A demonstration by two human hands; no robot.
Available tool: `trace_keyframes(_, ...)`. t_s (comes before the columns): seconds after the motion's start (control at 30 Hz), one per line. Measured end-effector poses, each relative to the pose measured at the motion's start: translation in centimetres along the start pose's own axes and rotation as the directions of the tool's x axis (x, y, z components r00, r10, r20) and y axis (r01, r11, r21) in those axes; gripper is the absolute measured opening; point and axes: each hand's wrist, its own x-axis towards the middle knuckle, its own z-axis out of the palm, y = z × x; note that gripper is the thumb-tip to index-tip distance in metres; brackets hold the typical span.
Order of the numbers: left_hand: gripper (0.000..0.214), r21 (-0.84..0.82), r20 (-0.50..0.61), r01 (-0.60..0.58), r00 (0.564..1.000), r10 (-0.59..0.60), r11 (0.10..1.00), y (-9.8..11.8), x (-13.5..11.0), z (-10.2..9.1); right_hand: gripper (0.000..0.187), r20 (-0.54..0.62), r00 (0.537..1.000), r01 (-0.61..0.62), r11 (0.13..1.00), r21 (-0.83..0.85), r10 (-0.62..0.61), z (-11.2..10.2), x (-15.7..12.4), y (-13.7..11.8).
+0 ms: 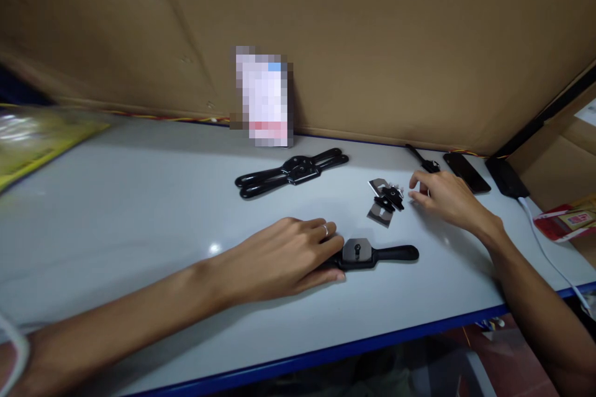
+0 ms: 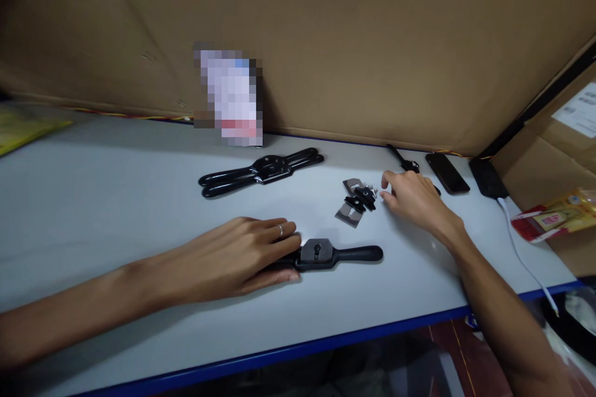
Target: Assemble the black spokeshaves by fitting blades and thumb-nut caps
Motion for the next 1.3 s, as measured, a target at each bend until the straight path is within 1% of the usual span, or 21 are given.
trace_keyframes(0.07, 0.037, -0.009, -0.003, -0.001, 1.000, 0.001, 1.000, 0.0, 0.0, 0.0, 0.017, -0.055, 0.998, -0.011, 0.998, 0.062, 0.015, 0.2, 0.2, -0.6)
trace_keyframes(0.13, 0.037, -0.020, -0.004, 0.002, 1.000, -0.002, 1.000, -0.1, 0.0, 0.0, 0.020, -0.099, 0.995, 0.004, 0.993, 0.114, 0.007, 0.8, 0.3, -1.2)
trace_keyframes(0.23, 0.037, -0.032, -0.006, 0.010, 1.000, -0.010, 0.999, -0.1, -0.1, 0.2, 0.022, -0.117, 0.993, 0.032, 0.988, 0.148, -0.015, 1.8, 0.5, -1.8)
trace_keyframes(0.33, 0.035, -0.028, -0.004, 0.010, 1.000, -0.010, 1.000, -0.1, -0.1, 0.3, 0.017, -0.111, 0.994, 0.041, 0.983, 0.177, -0.021, 2.6, 0.8, -1.8)
trace_keyframes(0.43, 0.035, -0.011, 0.008, 0.014, 1.000, -0.013, 1.000, -0.1, -0.1, 0.4, 0.006, -0.174, 0.984, 0.076, 0.961, 0.268, -0.029, 2.8, 0.9, -1.6)
trace_keyframes(0.47, 0.035, -0.004, 0.013, 0.016, 1.000, -0.016, 1.000, -0.1, -0.1, 0.5, 0.006, -0.207, 0.978, 0.101, 0.943, 0.316, -0.036, 2.6, 0.9, -1.6)
trace_keyframes(0.53, 0.035, 0.008, 0.023, 0.019, 1.000, -0.019, 1.000, 0.0, 0.0, 0.4, 0.012, -0.255, 0.966, 0.162, 0.884, 0.439, -0.050, 2.1, 0.6, -1.9)
trace_keyframes(0.6, 0.037, 0.021, 0.035, 0.018, 0.999, -0.018, 1.000, 0.0, 0.1, 0.3, 0.016, -0.246, 0.966, 0.210, 0.792, 0.573, -0.078, 1.3, -0.1, -2.6)
trace_keyframes(0.67, 0.039, 0.035, 0.044, 0.014, 0.999, -0.015, 0.999, 0.1, 0.1, 0.2, 0.017, -0.210, 0.969, 0.237, 0.710, 0.663, -0.127, 0.6, -1.0, -3.8)
trace_keyframes(0.77, 0.040, 0.057, 0.038, 0.014, 0.999, -0.016, 0.998, 0.1, 0.2, 0.1, 0.015, -0.169, 0.959, 0.278, 0.643, 0.714, -0.227, 0.4, -2.2, -5.8)
trace_keyframes(0.87, 0.041, 0.061, 0.027, 0.011, 1.000, -0.012, 0.998, 0.1, 0.1, 0.1, 0.013, -0.144, 0.941, 0.309, 0.605, 0.734, -0.305, 1.0, -2.9, -7.2)
trace_keyframes(0.97, 0.040, 0.067, 0.042, 0.010, 0.999, -0.013, 0.998, 0.2, 0.1, 0.0, 0.014, -0.119, 0.934, 0.315, 0.621, 0.718, -0.336, 1.8, -3.2, -7.7)
trace_keyframes(1.07, 0.041, 0.074, 0.047, 0.018, 0.999, -0.021, 0.997, 0.2, 0.1, -0.1, 0.014, -0.138, 0.926, 0.345, 0.640, 0.686, -0.351, 1.6, -3.2, -7.6)
trace_keyframes(1.13, 0.040, 0.068, 0.046, 0.021, 0.999, -0.024, 0.997, 0.2, 0.1, -0.1, 0.016, -0.209, 0.935, 0.352, 0.678, 0.645, -0.287, 1.0, -3.1, -6.9)
trace_keyframes(1.17, 0.040, 0.063, 0.047, 0.021, 0.999, -0.024, 0.998, 0.2, 0.1, -0.1, 0.018, -0.260, 0.939, 0.342, 0.714, 0.611, -0.227, 0.6, -2.9, -6.4)
trace_keyframes(1.23, 0.039, 0.053, 0.050, 0.022, 0.998, -0.025, 0.998, 0.1, 0.1, -0.1, 0.022, -0.360, 0.926, 0.296, 0.810, 0.505, -0.114, -0.3, -2.5, -5.1)
trace_keyframes(1.3, 0.040, 0.039, 0.052, 0.020, 0.998, -0.022, 0.999, 0.1, 0.1, -0.1, 0.023, -0.395, 0.917, 0.212, 0.906, 0.367, -0.055, -1.0, -1.9, -3.5)
